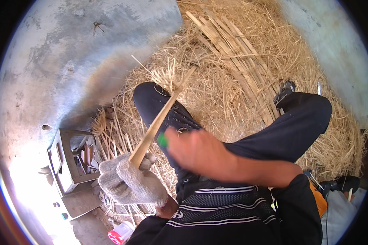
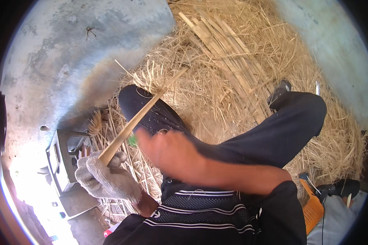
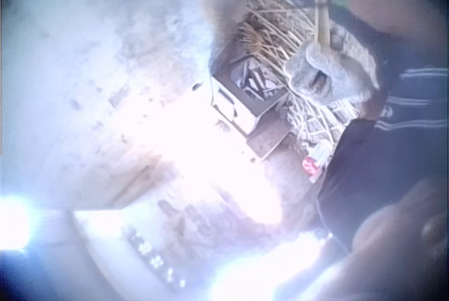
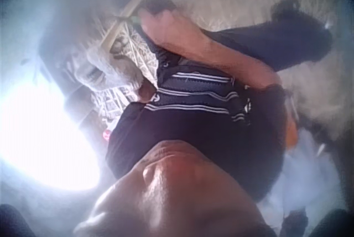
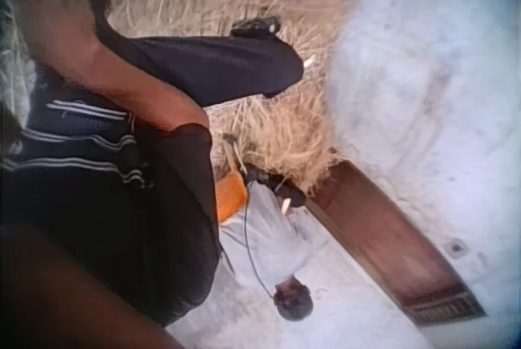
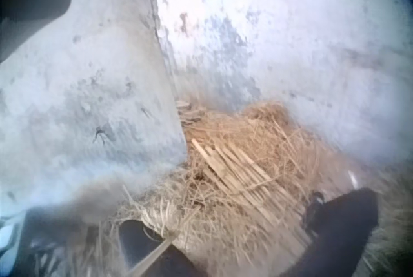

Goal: The person sits cross-legged on a straw-covered floor and uses a green-handled knife to shave a thin bamboo stick. They hold the stick with a gloved left hand and repeatedly scrape the surface with the knife in their right hand, producing wood shavings.

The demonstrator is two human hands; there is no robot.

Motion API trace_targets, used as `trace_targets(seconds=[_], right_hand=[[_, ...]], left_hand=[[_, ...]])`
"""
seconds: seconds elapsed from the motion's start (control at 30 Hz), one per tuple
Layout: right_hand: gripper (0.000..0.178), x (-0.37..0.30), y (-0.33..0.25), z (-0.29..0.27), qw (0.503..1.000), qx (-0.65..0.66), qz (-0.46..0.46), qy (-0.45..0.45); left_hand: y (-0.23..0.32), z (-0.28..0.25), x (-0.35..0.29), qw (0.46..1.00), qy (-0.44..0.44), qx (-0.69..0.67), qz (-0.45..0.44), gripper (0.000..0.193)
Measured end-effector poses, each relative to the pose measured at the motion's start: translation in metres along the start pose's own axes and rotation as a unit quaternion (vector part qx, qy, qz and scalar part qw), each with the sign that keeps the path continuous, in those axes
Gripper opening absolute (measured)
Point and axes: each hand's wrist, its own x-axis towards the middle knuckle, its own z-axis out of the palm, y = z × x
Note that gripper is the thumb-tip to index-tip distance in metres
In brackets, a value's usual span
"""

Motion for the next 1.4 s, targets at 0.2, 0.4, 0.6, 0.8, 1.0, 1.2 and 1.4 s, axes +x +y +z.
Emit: trace_targets(seconds=[0.2, 0.4, 0.6, 0.8, 1.0, 1.2, 1.4], right_hand=[[0.019, 0.013, 0.009, 0.012, 0.997, -0.053, 0.05, 0.015], [0.026, 0.01, 0.138, 0.047, 0.978, -0.164, 0.121, 0.029], [0.03, 0.013, 0.044, -0.014, 0.995, 0.027, 0.099, 0.01], [0.021, 0.006, 0.024, -0.004, 0.997, 0.011, -0.021, 0.068], [0.02, 0.015, 0.019, -0.007, 0.999, -0.045, 0.01, 0.013], [0.017, 0.02, 0.051, 0.018, 0.996, -0.055, -0.006, 0.069], [0.019, 0.024, 0.065, 0.031, 0.995, -0.098, 0.014, 0.021]], left_hand=[[-0.005, -0.006, 0.017, 0.999, -0.011, 0.052, 0.0, 0.034], [0.004, 0.001, -0.003, 0.999, -0.052, -0.013, -0.006, 0.037], [0.003, 0.002, 0.001, 0.998, -0.053, -0.042, -0.012, 0.034], [0.009, 0.012, 0.003, 0.997, -0.077, -0.03, 0.008, 0.029], [-0.001, 0.0, 0.012, 0.999, -0.051, -0.013, 0.004, 0.03], [-0.009, 0.003, 0.014, 0.999, -0.037, 0.026, 0.028, 0.025], [0.003, -0.003, 0.003, 0.999, -0.05, 0.015, 0.006, 0.025]])
